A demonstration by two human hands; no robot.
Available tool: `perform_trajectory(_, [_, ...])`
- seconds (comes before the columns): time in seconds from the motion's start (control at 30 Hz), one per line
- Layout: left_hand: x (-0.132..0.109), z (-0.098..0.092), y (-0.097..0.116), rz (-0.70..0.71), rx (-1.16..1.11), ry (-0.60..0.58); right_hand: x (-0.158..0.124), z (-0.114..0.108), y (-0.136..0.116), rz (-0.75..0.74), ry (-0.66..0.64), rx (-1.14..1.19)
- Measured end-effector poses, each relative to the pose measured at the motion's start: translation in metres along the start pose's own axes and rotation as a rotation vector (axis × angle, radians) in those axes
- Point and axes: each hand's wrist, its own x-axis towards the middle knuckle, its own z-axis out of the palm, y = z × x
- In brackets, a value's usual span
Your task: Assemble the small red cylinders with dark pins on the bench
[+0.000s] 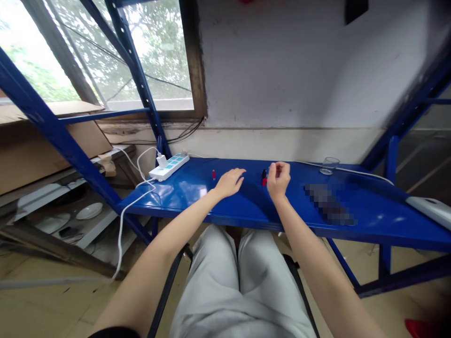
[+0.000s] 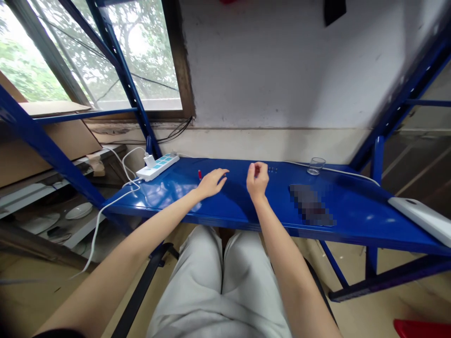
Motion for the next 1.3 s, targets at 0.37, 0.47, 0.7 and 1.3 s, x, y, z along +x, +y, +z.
perform_trajectory(0.37, [0.023, 0.052, 0.054, -0.120, 0.023, -0.150, 0.004, -0.009, 0.051, 0.272, -0.215, -0.307])
perform_trajectory(0.47, [0.027, 0.059, 0.054, -0.137, 0.050, -0.188, 0.000, -0.008, 0.050, 0.286, -0.330, -0.406])
perform_trajectory(0.7, [0.029, 0.063, 0.054, -0.104, 0.073, -0.197, -0.003, -0.008, 0.049, 0.265, -0.413, -0.473])
perform_trajectory(1.3, [0.040, 0.076, 0.048, -0.254, -0.215, -0.011, -0.004, -0.006, 0.051, 0.232, -0.453, -0.492])
